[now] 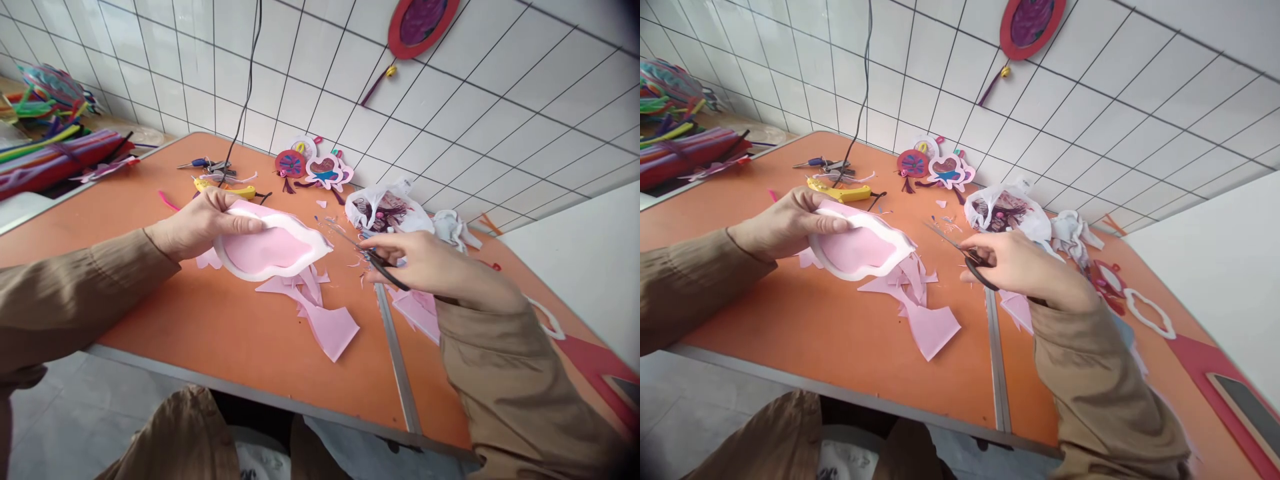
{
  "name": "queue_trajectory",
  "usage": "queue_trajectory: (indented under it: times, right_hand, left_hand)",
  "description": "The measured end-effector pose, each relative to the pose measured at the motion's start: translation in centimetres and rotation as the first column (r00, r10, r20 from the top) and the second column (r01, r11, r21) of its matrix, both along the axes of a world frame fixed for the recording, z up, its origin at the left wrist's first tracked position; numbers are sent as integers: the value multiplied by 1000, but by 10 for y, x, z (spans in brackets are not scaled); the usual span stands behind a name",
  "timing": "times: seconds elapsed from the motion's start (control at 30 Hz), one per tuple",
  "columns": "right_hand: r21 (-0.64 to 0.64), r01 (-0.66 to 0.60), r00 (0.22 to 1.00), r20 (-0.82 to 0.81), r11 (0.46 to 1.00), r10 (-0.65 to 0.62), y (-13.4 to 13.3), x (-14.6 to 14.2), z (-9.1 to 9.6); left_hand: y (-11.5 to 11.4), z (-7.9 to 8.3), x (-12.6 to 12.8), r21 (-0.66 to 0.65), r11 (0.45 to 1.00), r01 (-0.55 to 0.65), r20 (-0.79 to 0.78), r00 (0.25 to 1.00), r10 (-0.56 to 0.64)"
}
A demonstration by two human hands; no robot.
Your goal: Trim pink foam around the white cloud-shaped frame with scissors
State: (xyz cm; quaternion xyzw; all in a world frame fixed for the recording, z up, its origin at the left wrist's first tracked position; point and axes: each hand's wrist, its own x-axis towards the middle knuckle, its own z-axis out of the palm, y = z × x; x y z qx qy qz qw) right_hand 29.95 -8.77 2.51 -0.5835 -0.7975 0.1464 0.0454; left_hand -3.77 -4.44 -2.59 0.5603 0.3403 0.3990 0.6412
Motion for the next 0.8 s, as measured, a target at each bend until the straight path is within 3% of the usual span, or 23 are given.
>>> queue_trajectory:
  times: [0.07,0.27,0.5,0.7,0.77,0.8]
  right_hand:
    - [-77,58,981,190,995,-43,12,1,-11]
    - [-127,65,927,375,990,-12,29,-1,-39]
    - [-134,79,876,482,988,-5,21,-14,-37]
    - [-183,54,870,491,982,44,23,-9,-36]
    - [-144,13,913,406,989,47,24,-6,-37]
    - [-91,-8,959,280,996,34,23,-7,-37]
  left_hand:
    - [0,0,2,-61,998,2,27,1000,0]
    - [-1,1,4,-199,979,44,44,998,-36]
    - [-2,-4,6,-219,974,55,6,998,-55]
    - [-2,-3,7,-239,964,119,60,992,-108]
    - [-2,-3,7,-229,965,127,66,991,-115]
    - [-2,-4,7,-222,966,130,61,991,-119]
